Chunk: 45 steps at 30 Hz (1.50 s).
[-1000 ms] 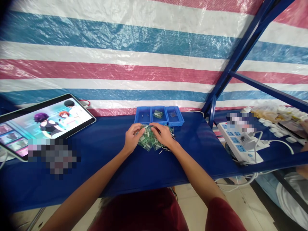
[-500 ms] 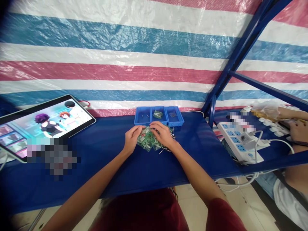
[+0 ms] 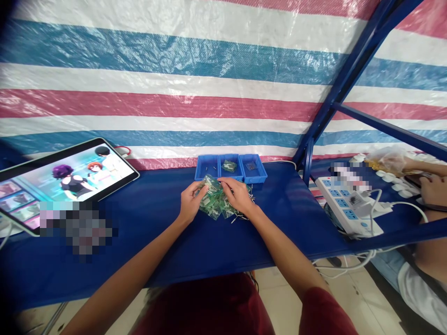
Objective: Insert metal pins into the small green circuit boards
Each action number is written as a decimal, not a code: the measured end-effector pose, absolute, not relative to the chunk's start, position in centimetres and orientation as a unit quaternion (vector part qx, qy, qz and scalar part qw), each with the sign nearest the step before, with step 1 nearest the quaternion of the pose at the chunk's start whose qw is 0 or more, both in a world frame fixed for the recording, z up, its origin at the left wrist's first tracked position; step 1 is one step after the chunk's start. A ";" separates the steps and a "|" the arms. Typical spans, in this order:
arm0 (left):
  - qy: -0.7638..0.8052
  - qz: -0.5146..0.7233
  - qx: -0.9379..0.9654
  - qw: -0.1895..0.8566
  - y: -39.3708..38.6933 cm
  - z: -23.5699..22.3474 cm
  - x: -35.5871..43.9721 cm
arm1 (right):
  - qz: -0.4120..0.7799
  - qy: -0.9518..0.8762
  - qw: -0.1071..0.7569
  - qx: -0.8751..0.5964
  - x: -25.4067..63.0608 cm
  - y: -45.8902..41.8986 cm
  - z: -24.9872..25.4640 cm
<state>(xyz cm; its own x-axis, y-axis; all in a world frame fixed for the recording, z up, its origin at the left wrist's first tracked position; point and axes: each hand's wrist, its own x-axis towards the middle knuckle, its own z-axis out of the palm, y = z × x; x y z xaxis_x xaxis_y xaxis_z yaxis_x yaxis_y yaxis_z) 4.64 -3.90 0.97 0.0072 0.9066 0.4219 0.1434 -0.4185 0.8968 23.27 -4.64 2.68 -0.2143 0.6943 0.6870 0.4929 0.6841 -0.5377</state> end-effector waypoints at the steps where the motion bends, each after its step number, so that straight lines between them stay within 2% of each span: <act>1: 0.417 0.573 0.613 0.351 -3.9 0.9 4.7 | 0.109 -0.775 0.495 -0.377 23.3 -4.6 2.7; 10: 0.402 0.574 0.580 0.415 -4.1 1.3 4.8 | 0.070 -0.807 0.471 -0.350 23.4 -4.5 2.6; 18: 0.383 0.562 0.630 0.374 -4.4 2.1 4.7 | 0.056 -0.785 0.498 -0.365 23.2 -4.5 2.9; 23: 0.384 0.569 0.663 0.300 -3.9 1.6 4.6 | 0.069 -0.776 0.501 -0.377 23.1 -4.6 3.0; 45: 0.408 0.582 0.613 0.345 -4.2 1.4 5.0 | 0.102 -0.780 0.486 -0.382 23.2 -4.6 2.4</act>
<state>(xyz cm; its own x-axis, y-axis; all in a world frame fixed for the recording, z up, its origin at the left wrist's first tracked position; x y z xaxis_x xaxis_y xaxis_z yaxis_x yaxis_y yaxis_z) 4.97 -4.19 1.44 -0.0104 0.9015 0.4327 0.0994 -0.4296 0.8975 23.19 -4.60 2.38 -0.2368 0.6943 0.6796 0.4966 0.6877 -0.5295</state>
